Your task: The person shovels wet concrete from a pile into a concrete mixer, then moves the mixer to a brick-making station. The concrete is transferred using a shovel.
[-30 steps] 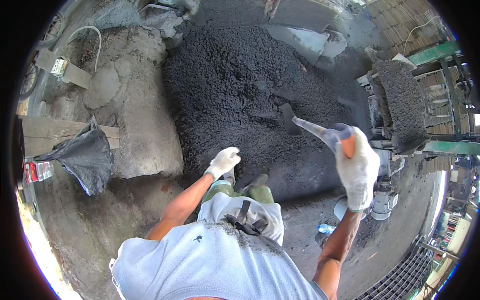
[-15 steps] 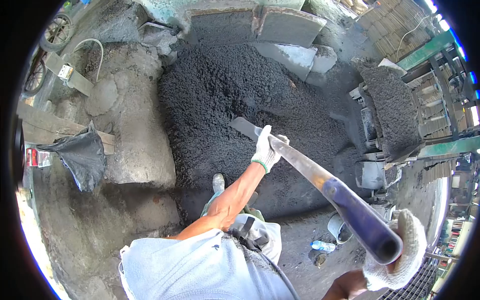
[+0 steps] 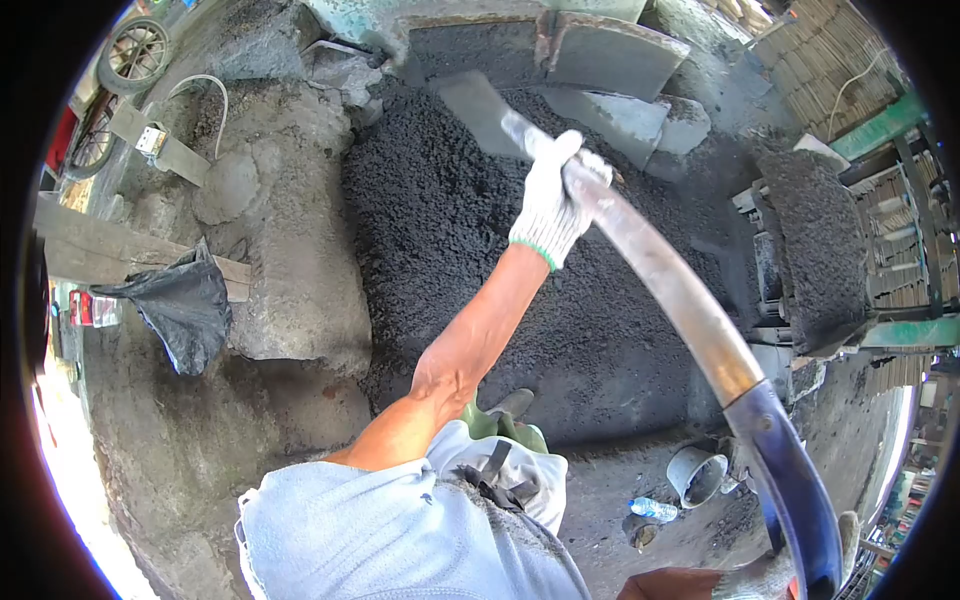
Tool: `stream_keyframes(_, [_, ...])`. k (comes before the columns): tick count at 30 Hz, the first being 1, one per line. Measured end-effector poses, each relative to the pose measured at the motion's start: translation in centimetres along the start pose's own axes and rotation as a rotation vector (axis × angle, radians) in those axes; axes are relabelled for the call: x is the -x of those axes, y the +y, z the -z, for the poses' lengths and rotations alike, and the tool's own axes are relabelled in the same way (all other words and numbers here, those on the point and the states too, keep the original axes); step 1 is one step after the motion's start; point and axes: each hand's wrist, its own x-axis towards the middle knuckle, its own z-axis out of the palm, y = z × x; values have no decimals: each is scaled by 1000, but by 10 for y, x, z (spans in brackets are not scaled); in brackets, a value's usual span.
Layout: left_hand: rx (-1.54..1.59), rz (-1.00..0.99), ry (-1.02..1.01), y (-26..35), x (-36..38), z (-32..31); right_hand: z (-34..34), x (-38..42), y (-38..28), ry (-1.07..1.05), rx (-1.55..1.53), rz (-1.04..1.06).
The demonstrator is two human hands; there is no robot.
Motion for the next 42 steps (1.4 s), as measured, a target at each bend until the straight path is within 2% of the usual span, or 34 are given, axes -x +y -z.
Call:
stream_keyframes(2, [-21, 7, -34, 28, -31, -14, -25, 5, -27, 87, 75, -10])
stream_keyframes(5, [-94, -23, -24, 87, -94, 7, -88, 43, -66, 3, 90, -465])
stream_keyframes(7, [-176, -59, -4, 143, -147, 69, -161, 76, -115, -308, -73, 154])
stream_keyframes(9, [-441, -148, 402, 193, -139, 118, -226, 103, -136, -631, -334, 124])
stream_keyframes(10, [-280, -137, 260, 214, -149, 166, -231, 109, -135, -606, -385, 237])
stream_keyframes(11, [-137, -117, 111, 226, -145, 165, -235, 111, -144, -569, -433, 334])
stream_keyframes(12, [-128, -147, 174, 225, -143, 164, -226, 99, -151, -636, -396, 360])
stream_keyframes(13, [-120, -183, 260, 222, -127, 169, -223, 95, -154, -643, -380, 300])
stream_keyframes(14, [-26, -200, 153, 219, -116, 162, -222, 89, -152, -671, -369, 302])
stream_keyframes(15, [41, -154, 230, 221, -115, 164, -220, 83, -149, -692, -358, 311])
stream_keyframes(17, [23, -199, 250, 217, -96, 174, -212, 82, -147, -727, -368, 273])
stream_keyframes(19, [-10, -211, 384, 213, -76, 182, -207, 93, -131, -745, -476, 329])
stream_keyframes(21, [-202, -224, 484, 210, -58, 183, -193, 96, -122, -833, -539, 362])
stream_keyframes(22, [-171, -226, 503, 205, -52, 182, -189, 94, -116, -777, -584, 410])
stream_keyframes(24, [-170, -207, 383, 188, -40, 164, -173, 78, -102, -671, -612, 467])
stream_keyframes(25, [-161, -197, 329, 175, -32, 156, -157, 64, -95, -605, -531, 391])
stream_keyframes(27, [-129, -174, 235, 142, -10, 97, -127, 39, -80, -465, -355, 157])
stream_keyframes(30, [2, -118, 154, 108, -8, 52, -87, -10, -39, -556, -114, 397])
stream_keyframes(31, [48, -83, 120, 100, -11, 50, -79, -7, -27, -558, -148, 327])
stream_keyframes(33, [131, -58, 117, 83, -20, 92, -102, 0, -66, -682, -280, 595])
stream_keyframes(34, [125, -51, 159, 74, -22, 142, -114, 3, -86, -755, -356, 720])
stream_keyframes(35, [120, -42, 200, 63, -22, 194, -121, 25, -110, -834, -347, 618])
stream_keyframes(37, [189, 46, 117, 57, -19, 260, -124, 47, -72, -1027, -498, 604])
stream_keyframes(38, [141, 25, 343, 51, -3, 233, -119, 46, -64, -1001, -508, 611])
stream_keyframes(41, [83, 13, 320, 33, 20, 210, -99, 39, -49, -893, -510, 616])
stream_keyframes(42, [65, 35, 411, 29, 23, 196, -93, 35, -49, -822, -484, 589])
